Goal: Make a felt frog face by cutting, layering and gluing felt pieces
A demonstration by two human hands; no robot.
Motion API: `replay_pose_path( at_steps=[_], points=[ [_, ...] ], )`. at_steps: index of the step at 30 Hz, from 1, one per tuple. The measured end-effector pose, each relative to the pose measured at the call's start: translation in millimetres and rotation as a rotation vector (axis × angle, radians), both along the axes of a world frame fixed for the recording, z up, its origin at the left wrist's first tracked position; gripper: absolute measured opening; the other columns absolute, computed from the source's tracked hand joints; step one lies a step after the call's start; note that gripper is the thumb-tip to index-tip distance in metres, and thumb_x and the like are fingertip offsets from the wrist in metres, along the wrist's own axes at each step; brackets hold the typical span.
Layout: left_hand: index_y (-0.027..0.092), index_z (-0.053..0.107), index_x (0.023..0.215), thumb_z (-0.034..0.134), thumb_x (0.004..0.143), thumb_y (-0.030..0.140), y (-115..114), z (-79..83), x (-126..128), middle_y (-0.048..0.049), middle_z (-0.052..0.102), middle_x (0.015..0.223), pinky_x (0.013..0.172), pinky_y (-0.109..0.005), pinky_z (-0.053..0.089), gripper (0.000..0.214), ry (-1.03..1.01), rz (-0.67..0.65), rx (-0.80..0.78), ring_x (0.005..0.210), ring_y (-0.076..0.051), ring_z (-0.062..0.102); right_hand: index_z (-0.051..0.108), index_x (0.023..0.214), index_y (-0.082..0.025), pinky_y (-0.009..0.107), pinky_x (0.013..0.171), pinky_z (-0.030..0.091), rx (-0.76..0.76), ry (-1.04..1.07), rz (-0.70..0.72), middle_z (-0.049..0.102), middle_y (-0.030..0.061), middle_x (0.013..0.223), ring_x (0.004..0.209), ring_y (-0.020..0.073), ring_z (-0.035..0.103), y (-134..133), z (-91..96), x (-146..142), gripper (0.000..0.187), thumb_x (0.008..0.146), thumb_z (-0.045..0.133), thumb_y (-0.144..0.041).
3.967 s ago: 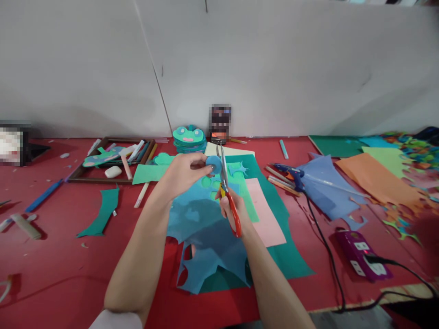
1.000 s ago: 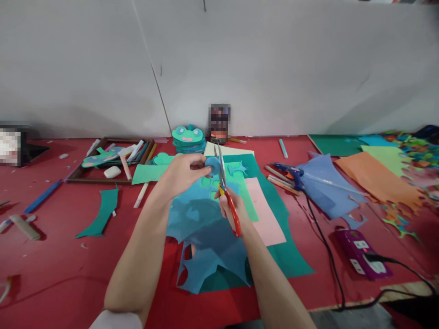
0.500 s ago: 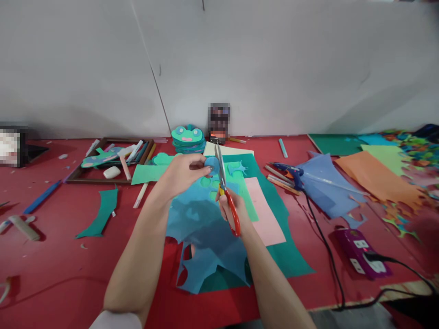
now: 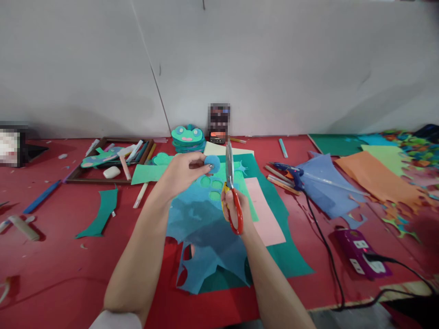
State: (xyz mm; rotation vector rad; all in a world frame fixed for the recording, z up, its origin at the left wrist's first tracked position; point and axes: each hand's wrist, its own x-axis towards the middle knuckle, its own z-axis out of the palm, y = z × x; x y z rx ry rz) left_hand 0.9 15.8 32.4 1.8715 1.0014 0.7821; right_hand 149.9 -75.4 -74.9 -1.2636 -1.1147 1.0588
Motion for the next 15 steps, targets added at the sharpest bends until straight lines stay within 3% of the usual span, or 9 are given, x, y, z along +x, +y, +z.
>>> replay_pose_path(
  at_steps=[4, 9, 15],
  points=[
    [0.016, 0.06, 0.073, 0.063, 0.076, 0.028, -1.7, 1.1, 3.3, -0.0014, 0.067, 0.071, 0.069, -0.025, 0.051, 0.013, -0.03, 0.0, -0.005, 0.07, -0.015, 0.065, 0.047, 0.081, -0.021, 0.024, 0.044, 0.027, 0.075, 0.012, 0.046, 0.036, -0.0065, 0.055, 0.045, 0.0078, 0.032, 2.3, 0.4, -0.2, 0.046, 0.082, 0.046, -0.067],
    [0.017, 0.059, 0.074, 0.063, 0.076, 0.029, -3.2, -0.3, 7.0, -0.001, 0.066, 0.074, 0.069, -0.025, 0.051, 0.013, -0.059, 0.032, 0.025, 0.072, -0.015, 0.064, 0.05, 0.083, -0.02, 0.024, 0.047, 0.028, 0.056, -0.051, 0.104, 0.039, -0.0049, 0.06, 0.05, 0.0087, 0.034, 2.8, 2.4, 0.8, 0.046, 0.083, 0.045, -0.066],
    [0.017, 0.055, 0.07, 0.061, 0.077, 0.029, -6.0, -0.8, 9.9, 0.0022, 0.057, 0.066, 0.064, -0.023, 0.046, 0.015, 0.017, 0.006, 0.053, 0.066, -0.012, 0.056, 0.049, 0.08, -0.021, 0.025, 0.048, 0.028, 0.023, 0.017, 0.005, 0.036, -0.0062, 0.056, 0.05, 0.0093, 0.033, 3.1, 4.8, -1.2, 0.043, 0.081, 0.051, -0.063]
  ],
)
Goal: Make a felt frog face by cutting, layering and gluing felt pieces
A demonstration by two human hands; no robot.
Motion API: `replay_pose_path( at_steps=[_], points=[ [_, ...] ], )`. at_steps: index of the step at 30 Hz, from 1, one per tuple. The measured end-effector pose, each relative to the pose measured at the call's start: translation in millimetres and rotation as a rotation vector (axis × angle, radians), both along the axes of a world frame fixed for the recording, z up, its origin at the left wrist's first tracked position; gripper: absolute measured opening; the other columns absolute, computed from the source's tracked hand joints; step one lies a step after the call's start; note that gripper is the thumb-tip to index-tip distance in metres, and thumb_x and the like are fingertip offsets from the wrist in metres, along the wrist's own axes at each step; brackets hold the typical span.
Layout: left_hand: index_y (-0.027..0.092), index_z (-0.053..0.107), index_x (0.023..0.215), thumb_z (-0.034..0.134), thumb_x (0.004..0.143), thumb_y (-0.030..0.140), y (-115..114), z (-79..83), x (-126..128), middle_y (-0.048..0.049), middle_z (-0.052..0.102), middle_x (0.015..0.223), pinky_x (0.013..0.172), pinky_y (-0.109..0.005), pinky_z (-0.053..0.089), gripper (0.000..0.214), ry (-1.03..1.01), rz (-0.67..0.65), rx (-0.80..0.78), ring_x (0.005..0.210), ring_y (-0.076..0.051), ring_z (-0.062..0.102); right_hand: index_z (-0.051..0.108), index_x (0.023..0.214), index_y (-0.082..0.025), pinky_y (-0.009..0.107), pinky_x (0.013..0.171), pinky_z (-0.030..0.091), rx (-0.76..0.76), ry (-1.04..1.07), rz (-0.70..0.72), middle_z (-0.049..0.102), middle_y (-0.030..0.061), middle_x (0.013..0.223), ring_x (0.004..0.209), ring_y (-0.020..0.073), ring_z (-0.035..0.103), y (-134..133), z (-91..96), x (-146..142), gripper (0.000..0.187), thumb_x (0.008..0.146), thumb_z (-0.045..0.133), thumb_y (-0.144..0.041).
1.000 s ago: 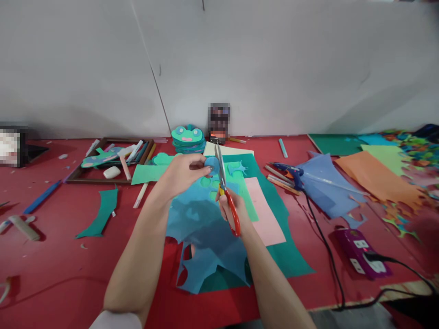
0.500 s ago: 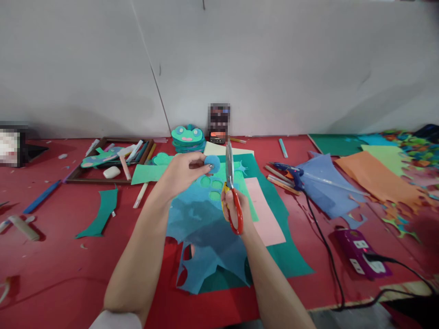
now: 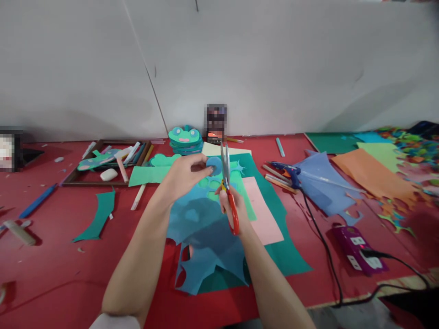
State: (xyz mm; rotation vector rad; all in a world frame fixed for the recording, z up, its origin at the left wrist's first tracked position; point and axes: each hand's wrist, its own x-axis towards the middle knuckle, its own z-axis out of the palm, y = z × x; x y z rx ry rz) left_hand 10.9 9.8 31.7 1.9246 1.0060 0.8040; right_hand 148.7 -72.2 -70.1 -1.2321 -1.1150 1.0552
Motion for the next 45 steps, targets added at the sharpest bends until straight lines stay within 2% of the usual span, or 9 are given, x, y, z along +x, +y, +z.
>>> replay_pose_path(
  at_steps=[4, 12, 18, 24, 38, 45],
  points=[
    [0.017, 0.056, 0.074, 0.058, 0.079, 0.029, -1.1, -1.1, 3.2, 0.0016, 0.058, 0.072, 0.065, -0.023, 0.045, 0.013, 0.005, -0.019, 0.002, 0.069, -0.012, 0.056, 0.048, 0.08, -0.021, 0.024, 0.049, 0.029, -0.024, 0.052, -0.013, 0.036, -0.006, 0.057, 0.05, 0.0095, 0.033, 0.5, -3.0, 0.4, 0.04, 0.085, 0.047, -0.06],
    [0.018, 0.055, 0.08, 0.056, 0.081, 0.027, 0.0, -1.9, 4.5, -0.0014, 0.062, 0.082, 0.072, -0.026, 0.048, 0.009, -0.067, 0.048, 0.039, 0.079, -0.015, 0.06, 0.051, 0.089, -0.021, 0.025, 0.052, 0.031, 0.056, -0.027, 0.097, 0.041, -0.0028, 0.072, 0.054, 0.0089, 0.035, 0.4, -8.2, -0.6, 0.043, 0.086, 0.043, -0.063],
    [0.017, 0.053, 0.075, 0.056, 0.078, 0.024, -1.2, 0.6, 7.1, 0.0003, 0.059, 0.075, 0.069, -0.025, 0.047, 0.008, -0.078, 0.035, 0.007, 0.072, -0.013, 0.058, 0.052, 0.086, -0.02, 0.025, 0.051, 0.03, 0.052, -0.062, 0.076, 0.04, -0.0031, 0.066, 0.054, 0.0099, 0.034, -0.6, -2.6, -0.9, 0.048, 0.084, 0.042, -0.068],
    [0.017, 0.052, 0.074, 0.055, 0.078, 0.023, -1.2, -1.9, 6.5, 0.0008, 0.055, 0.072, 0.068, -0.025, 0.046, 0.008, -0.072, 0.008, -0.011, 0.071, -0.013, 0.055, 0.052, 0.086, -0.02, 0.025, 0.05, 0.028, 0.053, -0.053, 0.087, 0.037, -0.0042, 0.062, 0.053, 0.0097, 0.032, -0.4, -2.7, 2.0, 0.043, 0.086, 0.044, -0.063],
    [0.017, 0.051, 0.073, 0.056, 0.079, 0.027, -2.4, 0.4, 6.9, 0.0016, 0.051, 0.069, 0.064, -0.024, 0.045, 0.012, -0.067, 0.033, 0.016, 0.066, -0.012, 0.051, 0.052, 0.086, -0.02, 0.025, 0.048, 0.028, 0.014, -0.047, 0.099, 0.035, -0.0056, 0.06, 0.051, 0.0094, 0.033, -1.5, -0.3, 3.5, 0.044, 0.084, 0.045, -0.064],
    [0.018, 0.05, 0.073, 0.055, 0.08, 0.028, -1.0, -0.7, 4.8, 0.0011, 0.053, 0.07, 0.067, -0.024, 0.045, 0.013, -0.054, -0.005, 0.042, 0.069, -0.012, 0.052, 0.052, 0.087, -0.019, 0.025, 0.049, 0.028, 0.018, -0.045, 0.1, 0.036, -0.0054, 0.059, 0.052, 0.0099, 0.033, -2.2, 2.7, 3.2, 0.046, 0.084, 0.045, -0.065]
  ],
)
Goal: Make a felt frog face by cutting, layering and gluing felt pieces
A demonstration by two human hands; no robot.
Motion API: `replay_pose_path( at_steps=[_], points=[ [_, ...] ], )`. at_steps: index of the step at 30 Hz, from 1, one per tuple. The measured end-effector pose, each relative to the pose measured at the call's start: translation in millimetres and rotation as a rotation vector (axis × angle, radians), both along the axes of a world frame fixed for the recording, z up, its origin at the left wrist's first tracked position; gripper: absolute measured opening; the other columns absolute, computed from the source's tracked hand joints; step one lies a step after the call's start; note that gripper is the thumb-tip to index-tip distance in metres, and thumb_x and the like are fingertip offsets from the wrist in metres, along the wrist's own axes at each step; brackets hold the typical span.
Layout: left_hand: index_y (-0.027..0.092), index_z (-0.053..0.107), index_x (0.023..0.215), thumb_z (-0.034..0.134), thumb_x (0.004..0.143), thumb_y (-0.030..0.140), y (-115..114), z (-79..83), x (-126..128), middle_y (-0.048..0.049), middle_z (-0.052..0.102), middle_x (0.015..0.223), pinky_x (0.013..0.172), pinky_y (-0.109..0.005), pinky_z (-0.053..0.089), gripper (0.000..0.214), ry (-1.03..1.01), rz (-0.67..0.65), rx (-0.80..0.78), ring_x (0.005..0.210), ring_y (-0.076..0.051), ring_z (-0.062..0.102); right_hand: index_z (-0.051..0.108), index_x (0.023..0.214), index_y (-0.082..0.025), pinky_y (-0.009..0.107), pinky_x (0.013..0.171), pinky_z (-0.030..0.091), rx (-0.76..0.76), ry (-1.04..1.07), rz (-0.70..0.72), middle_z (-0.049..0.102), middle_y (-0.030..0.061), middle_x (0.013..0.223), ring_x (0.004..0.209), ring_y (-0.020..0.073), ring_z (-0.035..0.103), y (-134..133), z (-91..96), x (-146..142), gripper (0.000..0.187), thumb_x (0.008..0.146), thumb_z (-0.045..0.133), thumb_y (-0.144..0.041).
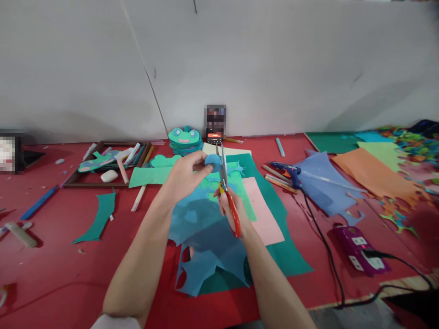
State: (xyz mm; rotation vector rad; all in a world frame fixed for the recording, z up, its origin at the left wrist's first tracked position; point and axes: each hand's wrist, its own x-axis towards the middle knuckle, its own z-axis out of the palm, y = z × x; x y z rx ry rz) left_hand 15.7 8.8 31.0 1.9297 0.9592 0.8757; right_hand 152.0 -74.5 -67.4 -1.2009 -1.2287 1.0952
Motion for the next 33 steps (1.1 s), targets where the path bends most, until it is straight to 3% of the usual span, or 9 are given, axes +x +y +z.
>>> replay_pose_path(
  at_steps=[33],
  points=[
    [0.017, 0.052, 0.076, 0.055, 0.081, 0.024, 3.6, -2.5, -0.7, -0.0007, 0.063, 0.08, 0.074, -0.026, 0.048, 0.009, 0.03, 0.008, 0.05, 0.078, -0.014, 0.061, 0.05, 0.082, -0.019, 0.024, 0.045, 0.027, -0.07, -0.045, -0.029, 0.035, -0.0067, 0.053, 0.047, 0.0086, 0.032, -0.6, 3.3, -0.3, 0.052, 0.08, 0.044, -0.071]
  ],
)
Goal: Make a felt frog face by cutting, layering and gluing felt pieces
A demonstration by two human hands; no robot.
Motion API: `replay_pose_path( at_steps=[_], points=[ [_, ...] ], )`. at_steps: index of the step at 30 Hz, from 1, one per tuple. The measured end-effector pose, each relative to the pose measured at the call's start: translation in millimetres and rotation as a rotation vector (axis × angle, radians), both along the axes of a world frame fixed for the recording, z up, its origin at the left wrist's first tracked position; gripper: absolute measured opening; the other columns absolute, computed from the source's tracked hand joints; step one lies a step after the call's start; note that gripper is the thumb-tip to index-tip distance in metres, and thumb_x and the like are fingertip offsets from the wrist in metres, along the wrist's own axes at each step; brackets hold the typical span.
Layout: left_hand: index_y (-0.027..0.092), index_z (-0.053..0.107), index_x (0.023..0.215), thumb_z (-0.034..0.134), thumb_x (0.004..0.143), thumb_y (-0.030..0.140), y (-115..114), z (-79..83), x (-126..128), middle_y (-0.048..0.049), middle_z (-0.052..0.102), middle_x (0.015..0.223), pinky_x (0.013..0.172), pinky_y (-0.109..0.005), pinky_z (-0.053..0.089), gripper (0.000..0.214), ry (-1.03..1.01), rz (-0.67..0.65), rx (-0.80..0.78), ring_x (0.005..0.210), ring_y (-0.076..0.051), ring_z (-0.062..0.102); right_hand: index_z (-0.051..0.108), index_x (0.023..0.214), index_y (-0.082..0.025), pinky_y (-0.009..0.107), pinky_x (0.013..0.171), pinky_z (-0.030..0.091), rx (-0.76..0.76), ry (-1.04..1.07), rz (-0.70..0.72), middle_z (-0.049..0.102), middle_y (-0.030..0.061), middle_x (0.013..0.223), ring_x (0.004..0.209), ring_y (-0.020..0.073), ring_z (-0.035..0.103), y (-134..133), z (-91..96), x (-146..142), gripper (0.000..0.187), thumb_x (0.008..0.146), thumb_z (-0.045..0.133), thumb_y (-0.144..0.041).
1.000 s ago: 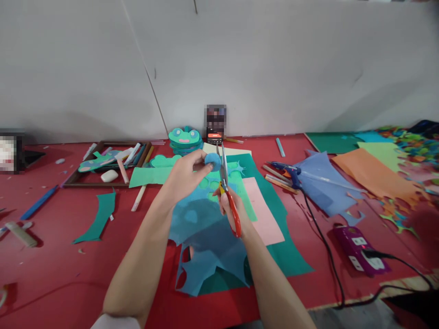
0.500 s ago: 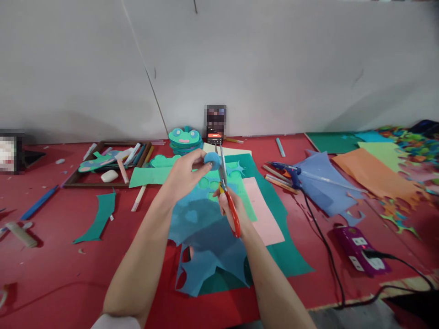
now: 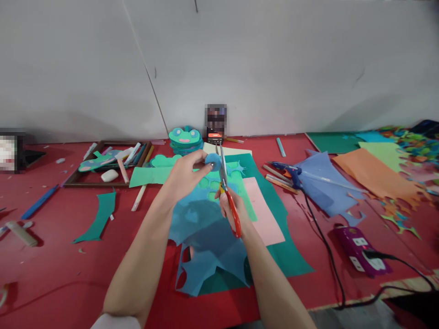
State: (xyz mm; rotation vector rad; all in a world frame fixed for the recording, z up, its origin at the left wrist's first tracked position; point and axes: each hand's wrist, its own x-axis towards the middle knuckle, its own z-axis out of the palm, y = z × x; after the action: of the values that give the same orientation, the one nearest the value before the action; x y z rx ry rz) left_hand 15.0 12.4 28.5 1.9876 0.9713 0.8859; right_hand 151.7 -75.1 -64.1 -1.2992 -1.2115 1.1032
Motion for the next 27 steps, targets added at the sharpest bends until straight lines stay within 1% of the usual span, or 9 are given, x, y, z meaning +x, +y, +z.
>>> replay_pose_path(
  at_steps=[5, 11, 16, 20, 27],
  points=[
    [0.017, 0.052, 0.076, 0.055, 0.081, 0.025, 0.9, -0.8, -0.9, -0.0004, 0.063, 0.079, 0.072, -0.025, 0.048, 0.01, 0.016, 0.007, 0.01, 0.076, -0.013, 0.061, 0.049, 0.079, -0.019, 0.023, 0.044, 0.026, -0.001, -0.009, 0.003, 0.034, -0.007, 0.052, 0.046, 0.008, 0.031, 0.1, -1.3, 0.6, 0.052, 0.08, 0.044, -0.071],
    [0.017, 0.051, 0.077, 0.055, 0.081, 0.025, 2.4, 0.4, -3.6, -0.0003, 0.061, 0.077, 0.07, -0.024, 0.048, 0.01, 0.012, -0.006, 0.006, 0.074, -0.013, 0.059, 0.044, 0.074, -0.021, 0.023, 0.045, 0.027, -0.017, -0.015, -0.012, 0.034, -0.007, 0.051, 0.046, 0.0081, 0.032, -0.7, 3.8, -0.2, 0.052, 0.077, 0.046, -0.073],
    [0.017, 0.052, 0.078, 0.055, 0.082, 0.027, 3.6, 0.6, -6.3, 0.0003, 0.059, 0.074, 0.069, -0.024, 0.047, 0.011, 0.019, -0.016, 0.007, 0.073, -0.013, 0.058, 0.047, 0.074, -0.02, 0.023, 0.045, 0.027, -0.024, -0.043, -0.022, 0.035, -0.0067, 0.05, 0.046, 0.0084, 0.034, -1.9, 7.1, -0.7, 0.054, 0.077, 0.045, -0.074],
    [0.017, 0.051, 0.075, 0.055, 0.081, 0.026, 3.4, 2.0, -6.7, 0.0012, 0.057, 0.072, 0.069, -0.023, 0.046, 0.012, 0.014, -0.021, 0.005, 0.071, -0.012, 0.056, 0.049, 0.074, -0.019, 0.023, 0.044, 0.026, -0.027, -0.063, -0.028, 0.035, -0.0069, 0.049, 0.045, 0.0077, 0.031, -3.1, 8.9, -0.7, 0.055, 0.077, 0.044, -0.074],
    [0.017, 0.052, 0.076, 0.055, 0.081, 0.025, 4.6, 0.5, -8.4, 0.0016, 0.057, 0.073, 0.068, -0.022, 0.045, 0.011, -0.002, -0.039, 0.014, 0.071, -0.011, 0.056, 0.047, 0.071, -0.02, 0.023, 0.044, 0.024, -0.026, -0.063, -0.036, 0.034, -0.0067, 0.049, 0.044, 0.0078, 0.031, -2.6, 7.4, 0.5, 0.054, 0.075, 0.047, -0.074]
  ],
)
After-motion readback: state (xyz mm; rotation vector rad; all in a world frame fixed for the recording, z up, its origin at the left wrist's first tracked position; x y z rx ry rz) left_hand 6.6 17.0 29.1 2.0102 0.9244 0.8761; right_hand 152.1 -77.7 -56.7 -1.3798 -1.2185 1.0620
